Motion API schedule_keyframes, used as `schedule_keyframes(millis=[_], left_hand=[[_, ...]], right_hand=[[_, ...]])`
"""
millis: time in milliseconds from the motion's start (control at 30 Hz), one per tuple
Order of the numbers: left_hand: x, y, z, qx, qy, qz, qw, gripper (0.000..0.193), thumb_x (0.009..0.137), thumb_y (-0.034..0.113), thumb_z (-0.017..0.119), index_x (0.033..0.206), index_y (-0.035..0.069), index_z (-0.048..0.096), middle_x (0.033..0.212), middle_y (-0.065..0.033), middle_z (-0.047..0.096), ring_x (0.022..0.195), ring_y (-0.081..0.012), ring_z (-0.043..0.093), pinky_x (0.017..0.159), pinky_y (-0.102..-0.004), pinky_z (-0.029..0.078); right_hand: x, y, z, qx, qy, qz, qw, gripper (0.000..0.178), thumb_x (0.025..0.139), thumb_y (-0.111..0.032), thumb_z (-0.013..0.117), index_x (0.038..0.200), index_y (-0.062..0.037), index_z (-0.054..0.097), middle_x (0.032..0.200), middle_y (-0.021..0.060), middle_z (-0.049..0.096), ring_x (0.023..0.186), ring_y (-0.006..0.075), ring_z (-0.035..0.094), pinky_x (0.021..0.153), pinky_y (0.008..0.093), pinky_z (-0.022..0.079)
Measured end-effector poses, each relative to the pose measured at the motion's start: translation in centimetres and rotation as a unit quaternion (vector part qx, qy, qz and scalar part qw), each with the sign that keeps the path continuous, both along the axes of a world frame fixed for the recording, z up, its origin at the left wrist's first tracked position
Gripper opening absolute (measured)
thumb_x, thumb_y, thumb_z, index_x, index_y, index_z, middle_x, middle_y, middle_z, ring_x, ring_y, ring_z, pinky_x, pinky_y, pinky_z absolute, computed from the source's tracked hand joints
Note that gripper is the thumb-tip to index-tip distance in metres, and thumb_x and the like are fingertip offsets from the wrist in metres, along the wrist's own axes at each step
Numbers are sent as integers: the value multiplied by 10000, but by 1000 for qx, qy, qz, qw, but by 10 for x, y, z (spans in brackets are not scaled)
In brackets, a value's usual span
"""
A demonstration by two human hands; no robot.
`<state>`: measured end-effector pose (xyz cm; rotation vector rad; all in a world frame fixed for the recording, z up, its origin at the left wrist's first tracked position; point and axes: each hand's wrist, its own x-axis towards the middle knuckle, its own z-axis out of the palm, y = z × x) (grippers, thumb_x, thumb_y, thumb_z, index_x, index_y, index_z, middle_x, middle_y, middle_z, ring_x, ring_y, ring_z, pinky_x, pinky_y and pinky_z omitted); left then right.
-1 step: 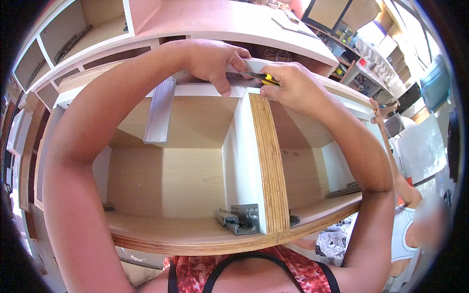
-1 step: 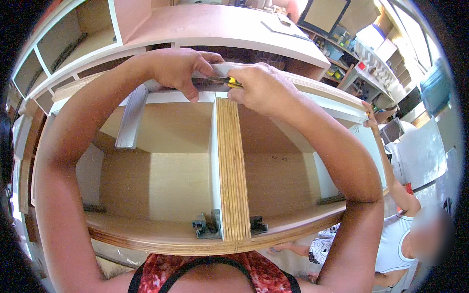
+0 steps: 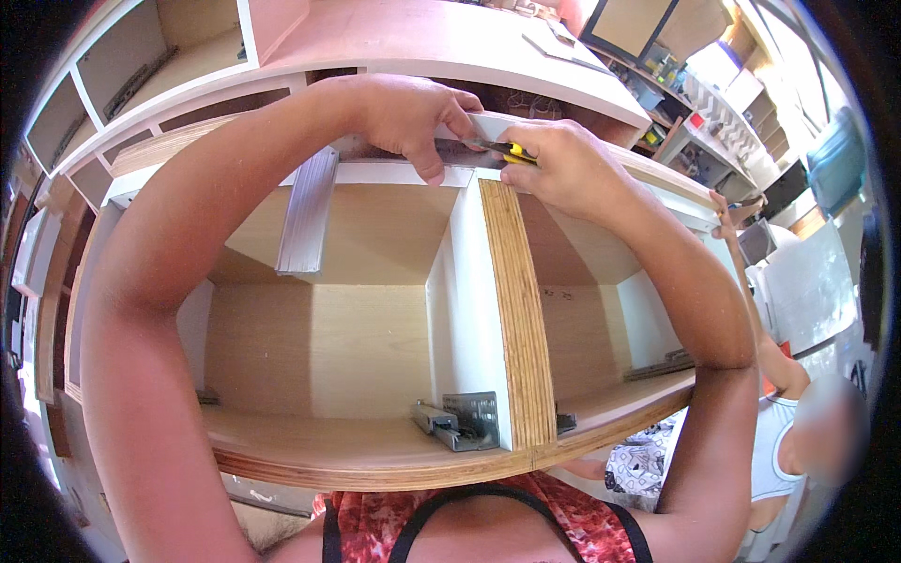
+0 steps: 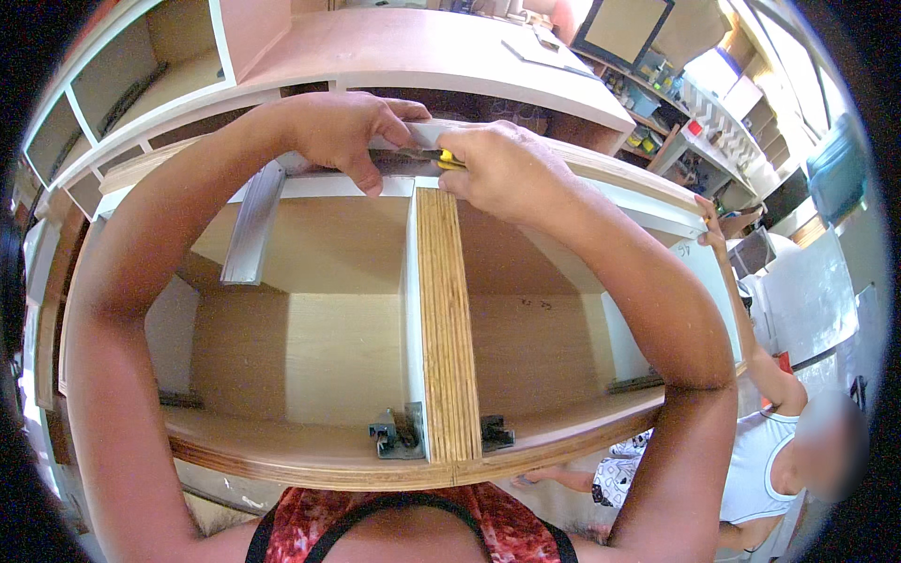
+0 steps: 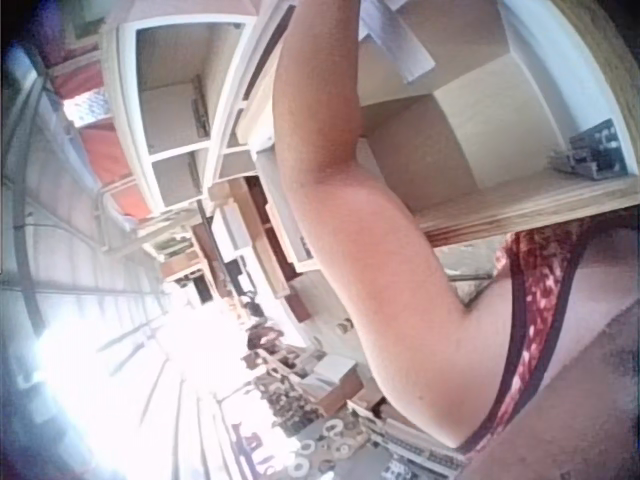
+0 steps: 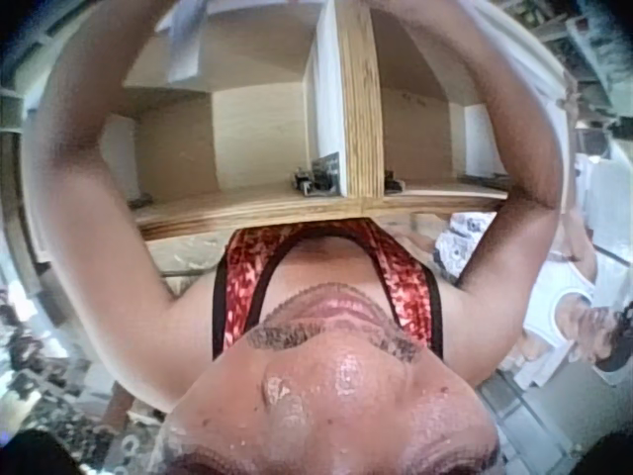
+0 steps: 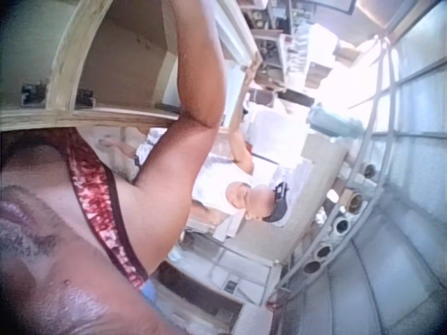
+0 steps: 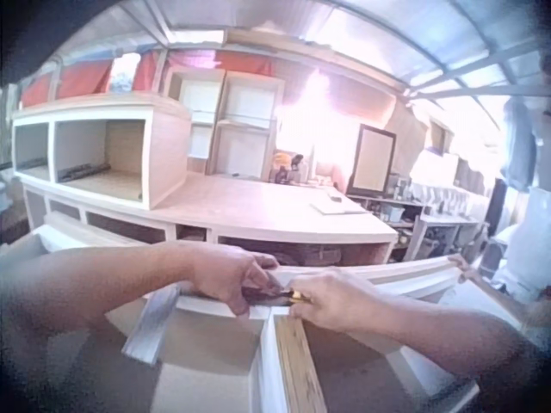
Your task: The person uses a metal ruler and a utility knife to trim excess wood veneer from the edges of a wooden cabinet frame. They align the ruler along the edge and carefully cut along it to remove the overhang, repeating the process on multiple edges of the frame.
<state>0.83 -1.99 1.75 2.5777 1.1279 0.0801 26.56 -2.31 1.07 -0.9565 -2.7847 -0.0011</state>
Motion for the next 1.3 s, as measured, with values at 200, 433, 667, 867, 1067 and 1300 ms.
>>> schedule_keyframes(millis=[200, 433, 667, 867, 1067, 1300], left_hand=[[-6, 4, -5, -5, -34, -19, 999, 780, 653, 223, 943, 1404, 152, 747, 1724, -234, 397, 1496, -425, 518, 1254, -436, 403], [-6, 10, 0, 3, -35, -21, 999, 778, 654, 200, 936, 1409, 193, 750, 1725, -243, 390, 1506, -430, 507, 1267, -444, 387], [-9, 13, -3, 14, -41, -33, 999, 785, 671, 198, 921, 1434, 192, 734, 1718, -219, 413, 1472, -421, 545, 1239, -440, 421], [-6, 9, -6, 36, -42, -20, 998, 801, 688, 216, 914, 1462, 179, 714, 1706, -227, 431, 1457, -416, 561, 1224, -443, 435], [2, 7, -8, 63, -68, 2, 996, 618, 775, 260, 902, 1358, 98, 773, 1605, -265, 541, 1413, -423, 596, 1192, -447, 467], [10, 2, -5, 67, -70, 34, 995, 504, 808, 309, 892, 1237, 54, 821, 1540, -285, 590, 1318, -416, 663, 1155, -439, 502]], right_hand=[[-2, -9, -3, 119, -32, 53, 991, 224, 946, -240, 716, 1107, -98, 649, 958, 154, 763, 939, 388, 769, 795, 541, 608], [-5, -12, -2, 191, -54, 64, 978, 287, 914, -189, 763, 1084, -124, 540, 871, 129, 748, 849, 375, 757, 700, 514, 585], [1, -9, 3, 162, -10, 47, 986, 242, 952, -212, 732, 1082, -88, 571, 882, 173, 726, 860, 386, 750, 726, 507, 574], [42, -28, 22, 32, 18, -17, 999, 288, 1044, -313, 602, 1071, -27, 616, 974, 251, 704, 967, 459, 708, 859, 563, 539], [49, -40, -5, 21, -34, -64, 997, 300, 1061, -285, 591, 1079, 10, 641, 1004, 254, 711, 1027, 464, 703, 925, 564, 536], [41, -37, -15, 30, -19, -40, 999, 303, 1046, -271, 660, 1094, 28, 655, 1004, 269, 719, 1004, 459, 723, 912, 558, 555]])
